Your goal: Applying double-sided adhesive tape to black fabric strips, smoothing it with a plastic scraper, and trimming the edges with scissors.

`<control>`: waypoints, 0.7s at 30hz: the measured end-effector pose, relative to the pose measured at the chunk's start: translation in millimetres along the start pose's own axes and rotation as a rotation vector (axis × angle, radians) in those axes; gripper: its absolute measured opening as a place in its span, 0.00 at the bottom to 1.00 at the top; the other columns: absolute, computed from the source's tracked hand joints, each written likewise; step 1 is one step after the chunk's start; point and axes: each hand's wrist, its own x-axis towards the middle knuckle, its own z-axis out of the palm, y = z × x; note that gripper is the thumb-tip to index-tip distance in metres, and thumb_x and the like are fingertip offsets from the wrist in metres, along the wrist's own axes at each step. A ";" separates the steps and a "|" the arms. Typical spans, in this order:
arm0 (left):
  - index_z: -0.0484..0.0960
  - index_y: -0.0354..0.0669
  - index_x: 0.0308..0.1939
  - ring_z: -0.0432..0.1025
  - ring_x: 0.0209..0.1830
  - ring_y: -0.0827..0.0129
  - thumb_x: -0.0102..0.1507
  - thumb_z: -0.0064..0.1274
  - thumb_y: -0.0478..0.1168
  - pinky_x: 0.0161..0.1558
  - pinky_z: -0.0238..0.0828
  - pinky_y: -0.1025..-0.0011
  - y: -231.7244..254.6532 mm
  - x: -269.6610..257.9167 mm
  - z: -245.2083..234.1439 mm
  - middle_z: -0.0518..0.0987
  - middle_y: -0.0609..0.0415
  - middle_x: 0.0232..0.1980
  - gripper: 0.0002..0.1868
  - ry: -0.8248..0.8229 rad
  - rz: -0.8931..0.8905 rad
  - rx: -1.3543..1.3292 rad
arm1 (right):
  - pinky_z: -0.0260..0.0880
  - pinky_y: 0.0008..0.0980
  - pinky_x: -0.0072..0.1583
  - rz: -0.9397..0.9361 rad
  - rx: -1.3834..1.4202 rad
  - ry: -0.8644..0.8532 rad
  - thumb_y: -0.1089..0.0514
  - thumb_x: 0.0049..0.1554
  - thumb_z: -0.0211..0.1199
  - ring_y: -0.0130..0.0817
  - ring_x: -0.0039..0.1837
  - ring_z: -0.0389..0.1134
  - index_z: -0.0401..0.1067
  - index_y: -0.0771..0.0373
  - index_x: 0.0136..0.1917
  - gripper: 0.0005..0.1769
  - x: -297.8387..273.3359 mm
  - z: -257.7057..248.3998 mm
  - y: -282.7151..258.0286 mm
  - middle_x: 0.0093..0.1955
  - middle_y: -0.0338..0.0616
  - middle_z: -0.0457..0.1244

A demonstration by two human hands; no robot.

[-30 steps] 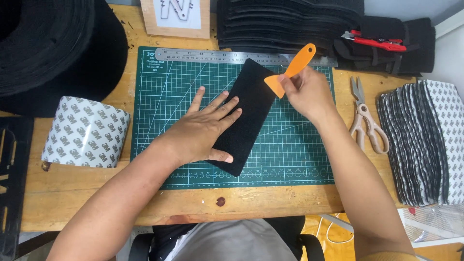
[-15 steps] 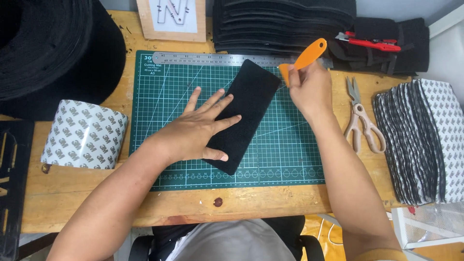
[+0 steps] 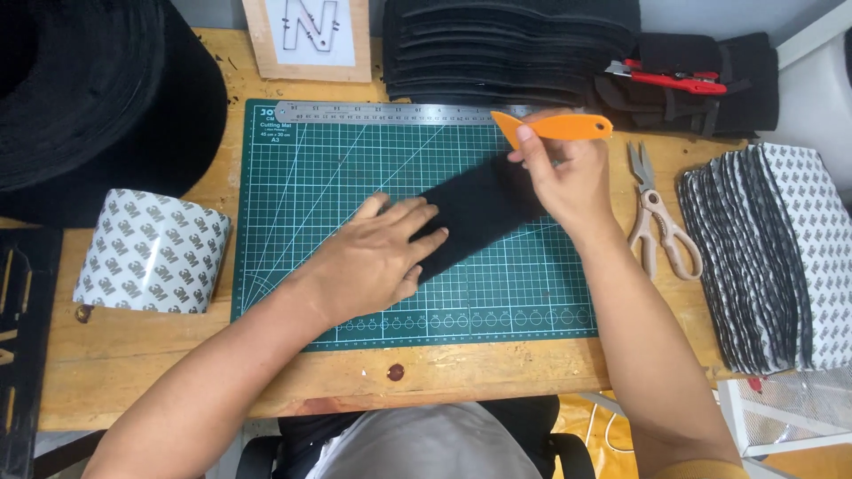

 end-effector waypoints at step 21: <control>0.72 0.33 0.67 0.55 0.75 0.48 0.67 0.46 0.62 0.74 0.45 0.53 -11.8 10.2 8.4 0.67 0.36 0.67 0.37 0.123 -0.131 -0.034 | 0.73 0.34 0.40 0.053 0.052 -0.220 0.69 0.63 0.62 0.46 0.40 0.72 0.74 0.71 0.58 0.10 0.0 -0.7 -12.1 0.42 0.55 0.67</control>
